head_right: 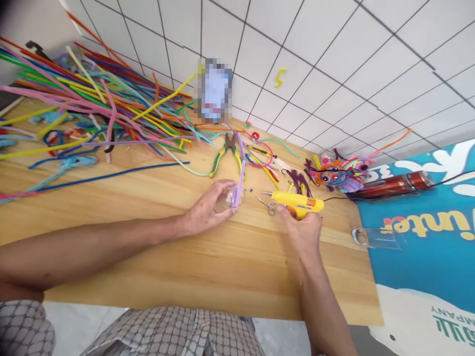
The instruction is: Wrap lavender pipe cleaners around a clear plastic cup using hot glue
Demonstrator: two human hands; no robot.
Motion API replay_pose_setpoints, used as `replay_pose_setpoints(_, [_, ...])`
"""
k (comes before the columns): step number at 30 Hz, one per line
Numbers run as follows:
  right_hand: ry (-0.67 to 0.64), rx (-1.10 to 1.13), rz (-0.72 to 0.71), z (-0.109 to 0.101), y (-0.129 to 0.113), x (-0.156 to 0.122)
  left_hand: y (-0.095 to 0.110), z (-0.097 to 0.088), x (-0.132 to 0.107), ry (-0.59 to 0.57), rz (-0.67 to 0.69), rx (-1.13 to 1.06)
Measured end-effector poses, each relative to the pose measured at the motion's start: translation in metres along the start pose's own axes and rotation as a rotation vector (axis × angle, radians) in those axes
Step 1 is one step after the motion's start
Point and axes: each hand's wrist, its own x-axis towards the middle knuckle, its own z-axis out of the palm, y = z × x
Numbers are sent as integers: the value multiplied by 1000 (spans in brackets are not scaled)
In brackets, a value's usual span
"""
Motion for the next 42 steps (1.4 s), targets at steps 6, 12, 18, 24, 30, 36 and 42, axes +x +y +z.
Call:
replay_pose_setpoints(6, [-80, -56, -137, 28, 3, -18, 3, 2, 0, -3, 25, 15])
replay_pose_setpoints(12, [-68, 13, -236, 35, -1, -22, 5, 4, 1, 1, 19, -27])
replay_pose_setpoints(18, [-53, -10, -275, 37, -4, -25, 7, 6, 2, 23, 19, -49])
replay_pose_setpoints(24, [-34, 2, -288, 36, -2, -25, 8, 4, 3, 14, 2, -54])
replay_pose_setpoints(30, [-36, 43, -257, 39, -2, -26, 12, 3, 3, -7, -35, -63])
replay_pose_setpoints(36, [-41, 28, -254, 38, -1, -25, 11, 3, 2, -18, -47, -65])
replay_pose_setpoints(42, [-48, 23, -265, 38, -3, -24, 9, 4, 1, -21, 6, -24])
